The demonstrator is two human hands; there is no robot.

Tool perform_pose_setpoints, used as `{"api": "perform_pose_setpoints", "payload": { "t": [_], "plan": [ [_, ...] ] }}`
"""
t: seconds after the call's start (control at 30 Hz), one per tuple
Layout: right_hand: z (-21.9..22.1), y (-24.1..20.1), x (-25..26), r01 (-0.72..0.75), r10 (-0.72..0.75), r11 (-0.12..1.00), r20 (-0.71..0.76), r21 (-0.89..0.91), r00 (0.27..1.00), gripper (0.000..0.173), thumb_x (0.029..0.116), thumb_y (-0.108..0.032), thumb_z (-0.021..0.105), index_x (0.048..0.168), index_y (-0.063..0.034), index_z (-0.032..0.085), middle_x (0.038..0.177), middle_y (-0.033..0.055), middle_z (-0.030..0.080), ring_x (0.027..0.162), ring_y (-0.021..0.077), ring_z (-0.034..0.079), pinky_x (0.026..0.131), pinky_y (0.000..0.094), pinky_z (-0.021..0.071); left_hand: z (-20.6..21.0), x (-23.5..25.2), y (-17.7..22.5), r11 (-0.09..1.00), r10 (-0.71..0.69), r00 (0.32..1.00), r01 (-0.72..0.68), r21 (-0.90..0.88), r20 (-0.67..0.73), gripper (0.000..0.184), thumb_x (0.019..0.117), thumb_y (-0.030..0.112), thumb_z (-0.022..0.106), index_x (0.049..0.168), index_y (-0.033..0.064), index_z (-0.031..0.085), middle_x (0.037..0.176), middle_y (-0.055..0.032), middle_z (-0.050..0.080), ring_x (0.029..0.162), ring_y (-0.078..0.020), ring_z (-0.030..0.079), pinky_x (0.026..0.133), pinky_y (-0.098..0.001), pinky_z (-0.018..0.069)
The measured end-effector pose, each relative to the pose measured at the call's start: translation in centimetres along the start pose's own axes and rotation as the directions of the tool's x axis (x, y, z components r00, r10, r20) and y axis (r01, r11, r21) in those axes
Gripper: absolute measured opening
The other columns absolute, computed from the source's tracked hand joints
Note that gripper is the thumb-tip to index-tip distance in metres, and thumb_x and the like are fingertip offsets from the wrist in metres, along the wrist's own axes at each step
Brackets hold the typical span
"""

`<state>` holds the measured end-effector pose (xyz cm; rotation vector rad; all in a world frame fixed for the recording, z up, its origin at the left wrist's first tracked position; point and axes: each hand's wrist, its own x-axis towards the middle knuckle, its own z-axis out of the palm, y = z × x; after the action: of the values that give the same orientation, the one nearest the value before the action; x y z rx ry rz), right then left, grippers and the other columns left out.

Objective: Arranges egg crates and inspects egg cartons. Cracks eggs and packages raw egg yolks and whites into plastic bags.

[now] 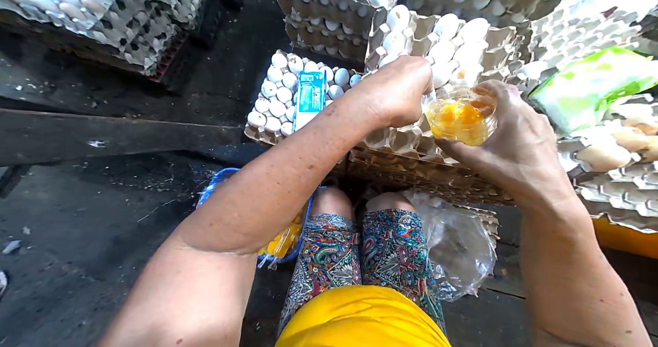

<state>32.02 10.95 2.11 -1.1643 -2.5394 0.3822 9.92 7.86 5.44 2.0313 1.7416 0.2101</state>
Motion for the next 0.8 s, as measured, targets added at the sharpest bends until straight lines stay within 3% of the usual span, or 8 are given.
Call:
{"api": "perform_pose_setpoints", "payload": {
  "t": [0.4, 0.8],
  "plan": [
    [-1.1, -0.5, 0.9, 0.062, -0.057, 0.992, 0.048, -0.106, 0.997, 0.082, 0.0771, -0.051, 0.076, 0.142, -0.0081, 0.050, 0.118, 0.0238, 0.066, 0.102, 0.0477, 0.064, 0.080, 0.0703, 0.0446, 0.1, 0.6, 0.0, 1.000, 0.019, 1.000, -0.019, -0.025, 0.017, 0.033, 0.0914, 0.008, 0.068, 0.124, 0.0061, 0.072, 0.123, -0.0126, 0.068, 0.115, -0.0262, 0.064, 0.099, -0.0448, 0.0518],
    [-1.8, -1.5, 1.5, 0.098, -0.078, 0.973, 0.105, -0.208, 0.991, 0.078, 0.0770, -0.045, 0.080, 0.139, -0.0058, 0.052, 0.115, 0.0257, 0.065, 0.100, 0.0492, 0.064, 0.079, 0.0701, 0.0444, 0.1, 0.6, -0.1, 0.998, 0.027, 0.999, -0.026, -0.050, 0.026, 0.031, 0.0927, 0.010, 0.069, 0.124, 0.0061, 0.072, 0.119, -0.0126, 0.069, 0.111, -0.0251, 0.065, 0.096, -0.0438, 0.0524]
  ]
}}
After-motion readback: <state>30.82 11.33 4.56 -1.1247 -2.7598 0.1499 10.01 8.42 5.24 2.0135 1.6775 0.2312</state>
